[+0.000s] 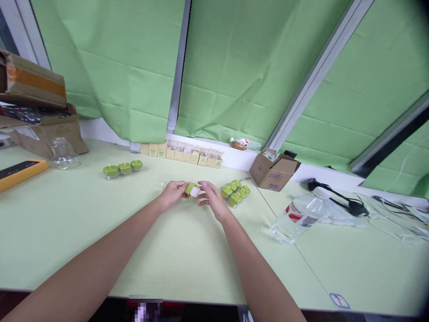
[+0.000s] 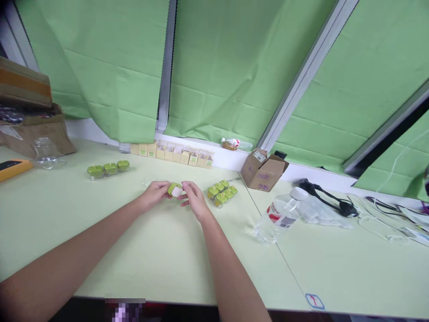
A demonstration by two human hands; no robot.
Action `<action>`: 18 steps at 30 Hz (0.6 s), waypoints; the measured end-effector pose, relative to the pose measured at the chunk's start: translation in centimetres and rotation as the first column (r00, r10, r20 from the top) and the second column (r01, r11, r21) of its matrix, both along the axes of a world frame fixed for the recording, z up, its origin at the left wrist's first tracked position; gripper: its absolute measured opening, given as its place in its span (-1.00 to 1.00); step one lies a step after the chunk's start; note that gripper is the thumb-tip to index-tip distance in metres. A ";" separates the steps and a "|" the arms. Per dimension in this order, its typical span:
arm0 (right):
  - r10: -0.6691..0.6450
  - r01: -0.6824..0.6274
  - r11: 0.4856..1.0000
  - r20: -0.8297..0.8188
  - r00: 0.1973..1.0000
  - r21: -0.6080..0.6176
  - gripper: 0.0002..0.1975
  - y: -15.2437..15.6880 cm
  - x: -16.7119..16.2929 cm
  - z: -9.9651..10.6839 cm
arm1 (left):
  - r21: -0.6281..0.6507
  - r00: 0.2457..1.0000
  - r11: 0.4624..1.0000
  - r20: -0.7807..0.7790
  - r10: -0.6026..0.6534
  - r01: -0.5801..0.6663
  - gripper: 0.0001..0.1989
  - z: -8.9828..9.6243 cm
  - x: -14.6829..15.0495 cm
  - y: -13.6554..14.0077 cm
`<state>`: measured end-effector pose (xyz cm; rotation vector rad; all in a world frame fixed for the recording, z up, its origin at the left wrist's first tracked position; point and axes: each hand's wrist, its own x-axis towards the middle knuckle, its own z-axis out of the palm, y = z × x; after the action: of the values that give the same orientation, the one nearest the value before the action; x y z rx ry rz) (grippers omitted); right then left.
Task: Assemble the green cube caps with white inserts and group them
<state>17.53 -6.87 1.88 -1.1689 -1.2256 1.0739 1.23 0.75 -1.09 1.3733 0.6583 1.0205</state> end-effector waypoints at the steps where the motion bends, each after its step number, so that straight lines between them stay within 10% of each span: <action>1: -0.001 0.001 1.000 0.033 0.999 -0.008 -0.56 0.0 0.0 -0.2 | 0.068 0.998 0.997 -0.053 0.031 -0.027 -0.61 0.0 0.0 -0.1; 14: 0.178 -0.171 0.982 0.075 0.981 -0.084 -0.60 0.4 0.4 -1.5 | 0.406 0.953 0.893 -0.138 0.271 -0.196 -0.69 -0.1 0.3 -0.2; 18: 0.062 -0.059 0.989 0.019 0.998 -0.137 -0.63 0.6 0.3 -1.7 | 0.607 0.768 0.617 -0.017 0.640 -0.501 -0.72 0.4 -2.4 1.9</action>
<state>17.80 -6.29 0.21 -1.2574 -1.2275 1.2081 -1.21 2.64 -0.69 1.8881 1.0765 1.6975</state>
